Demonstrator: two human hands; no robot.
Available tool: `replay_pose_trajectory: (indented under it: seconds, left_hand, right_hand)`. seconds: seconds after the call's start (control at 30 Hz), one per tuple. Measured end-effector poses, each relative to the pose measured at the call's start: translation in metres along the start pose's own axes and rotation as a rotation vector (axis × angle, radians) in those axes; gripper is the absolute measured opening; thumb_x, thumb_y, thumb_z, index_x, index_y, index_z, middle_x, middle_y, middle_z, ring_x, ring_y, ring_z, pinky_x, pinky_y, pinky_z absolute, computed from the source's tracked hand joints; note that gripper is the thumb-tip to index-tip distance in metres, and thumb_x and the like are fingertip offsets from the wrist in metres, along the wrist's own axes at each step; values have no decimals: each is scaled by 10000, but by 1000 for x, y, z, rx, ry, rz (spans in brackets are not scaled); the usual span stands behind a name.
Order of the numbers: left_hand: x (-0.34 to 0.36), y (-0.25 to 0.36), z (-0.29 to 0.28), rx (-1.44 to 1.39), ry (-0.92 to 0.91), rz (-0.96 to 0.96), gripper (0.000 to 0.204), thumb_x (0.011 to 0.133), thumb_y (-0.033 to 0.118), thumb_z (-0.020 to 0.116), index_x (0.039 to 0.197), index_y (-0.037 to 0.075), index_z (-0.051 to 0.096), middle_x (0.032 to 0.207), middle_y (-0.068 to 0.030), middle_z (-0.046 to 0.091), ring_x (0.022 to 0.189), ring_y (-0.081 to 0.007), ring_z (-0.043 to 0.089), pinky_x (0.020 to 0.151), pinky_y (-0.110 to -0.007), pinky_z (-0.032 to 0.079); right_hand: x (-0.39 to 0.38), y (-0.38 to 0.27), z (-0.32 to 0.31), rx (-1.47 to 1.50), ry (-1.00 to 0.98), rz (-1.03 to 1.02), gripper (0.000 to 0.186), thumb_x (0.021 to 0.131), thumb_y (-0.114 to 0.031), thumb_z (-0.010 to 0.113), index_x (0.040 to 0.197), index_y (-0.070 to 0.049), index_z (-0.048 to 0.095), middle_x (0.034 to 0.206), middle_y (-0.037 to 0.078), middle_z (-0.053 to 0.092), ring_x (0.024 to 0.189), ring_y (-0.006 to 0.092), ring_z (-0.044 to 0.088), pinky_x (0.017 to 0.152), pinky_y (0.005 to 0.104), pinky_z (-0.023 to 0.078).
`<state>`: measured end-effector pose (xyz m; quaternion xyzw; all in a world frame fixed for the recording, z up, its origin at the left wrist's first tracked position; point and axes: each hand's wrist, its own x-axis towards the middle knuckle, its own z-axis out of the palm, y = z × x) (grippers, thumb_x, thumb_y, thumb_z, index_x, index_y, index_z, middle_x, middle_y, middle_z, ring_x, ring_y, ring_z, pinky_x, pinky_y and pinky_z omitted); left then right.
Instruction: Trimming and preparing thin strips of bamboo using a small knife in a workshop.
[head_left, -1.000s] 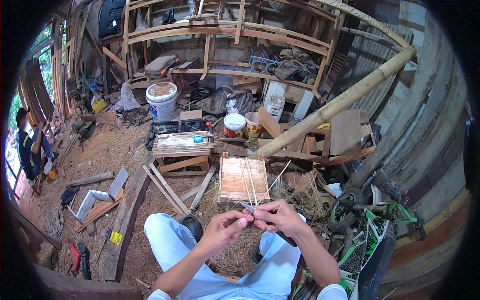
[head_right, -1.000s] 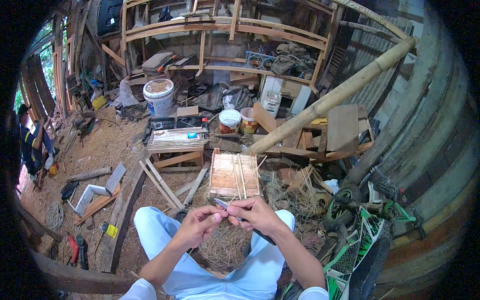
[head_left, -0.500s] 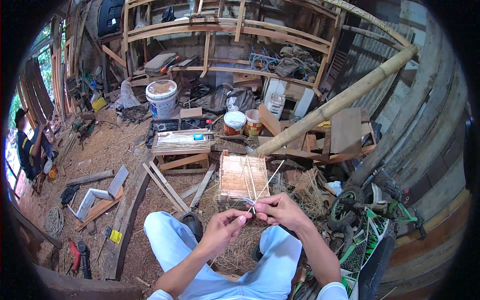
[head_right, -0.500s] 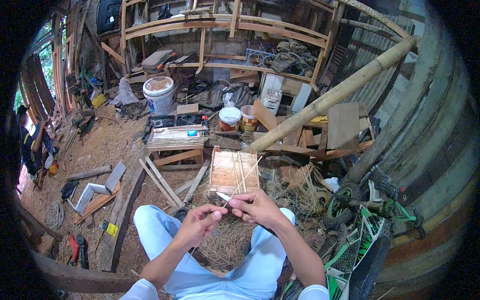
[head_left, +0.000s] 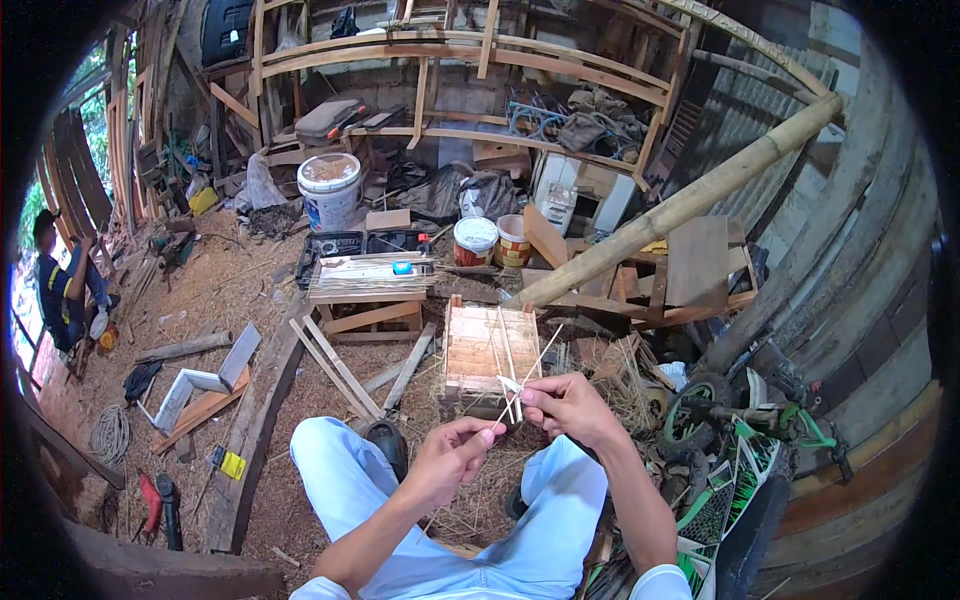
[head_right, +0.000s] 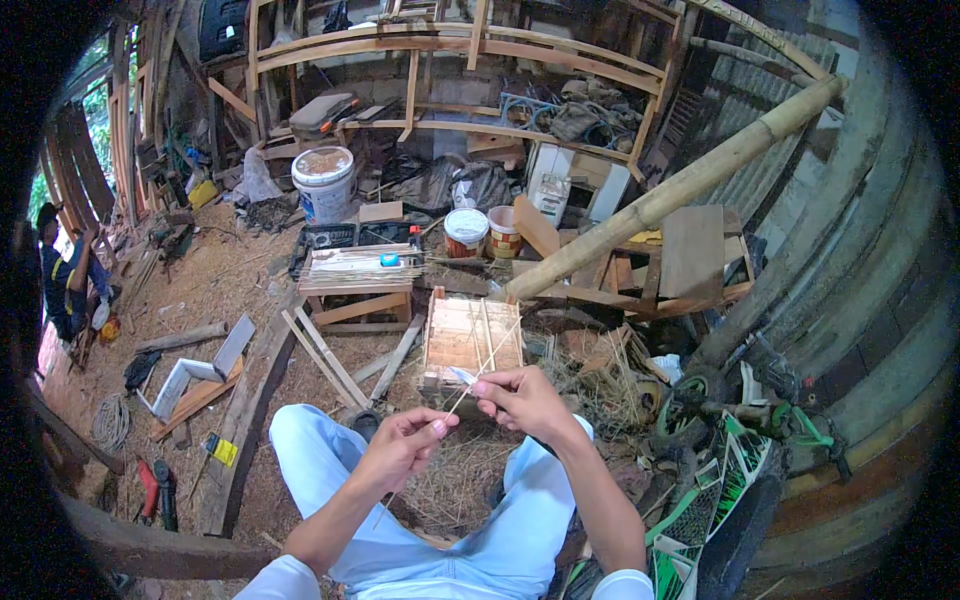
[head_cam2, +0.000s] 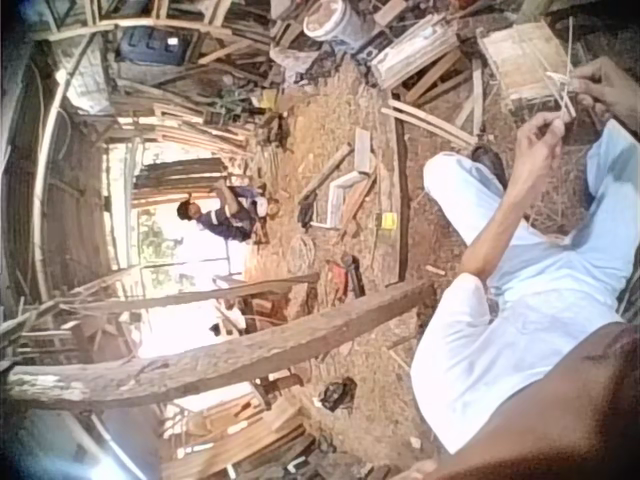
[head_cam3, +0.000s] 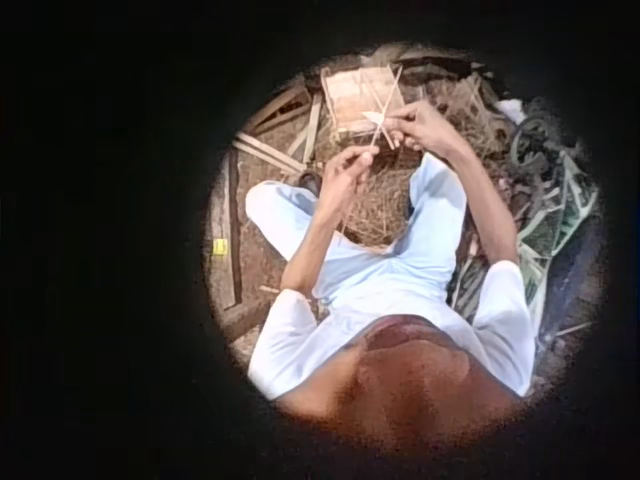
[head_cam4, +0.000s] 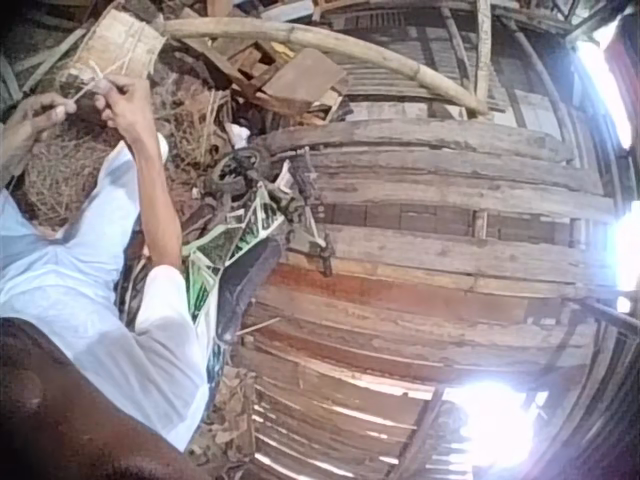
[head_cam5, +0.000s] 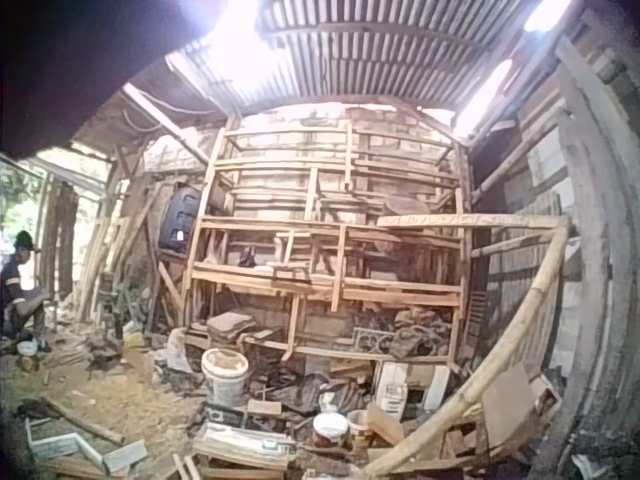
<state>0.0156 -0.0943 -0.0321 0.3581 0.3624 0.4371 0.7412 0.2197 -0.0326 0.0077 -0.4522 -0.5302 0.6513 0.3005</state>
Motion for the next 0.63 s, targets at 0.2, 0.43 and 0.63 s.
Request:
replay_pose_trajectory:
  seconds: [0.2,0.43,0.63]
  left_hand:
    - [-7,-10,-8,26,-9,42,220,918,146,592,1078,-3,619,642,59,426,528,-25,358,427,-187,243]
    - [-7,3,-35,1,43,-8,220,930,148,564,1088,-2,595,643,50,420,493,-33,337,418,-179,273]
    - [7,10,-33,-69,-12,-15,218,935,154,556,1104,20,593,750,21,452,523,-26,352,419,-168,281]
  right_hand:
    - [23,13,-29,-189,490,-264,205,924,-182,579,979,1,653,654,-50,519,472,10,385,401,168,291]
    - [3,-4,-65,81,347,-160,239,964,-216,516,1046,-8,599,664,-26,508,469,5,363,404,148,265]
    - [0,6,-1,76,12,-103,407,935,-249,574,1284,-49,512,701,20,588,453,11,372,399,154,281]
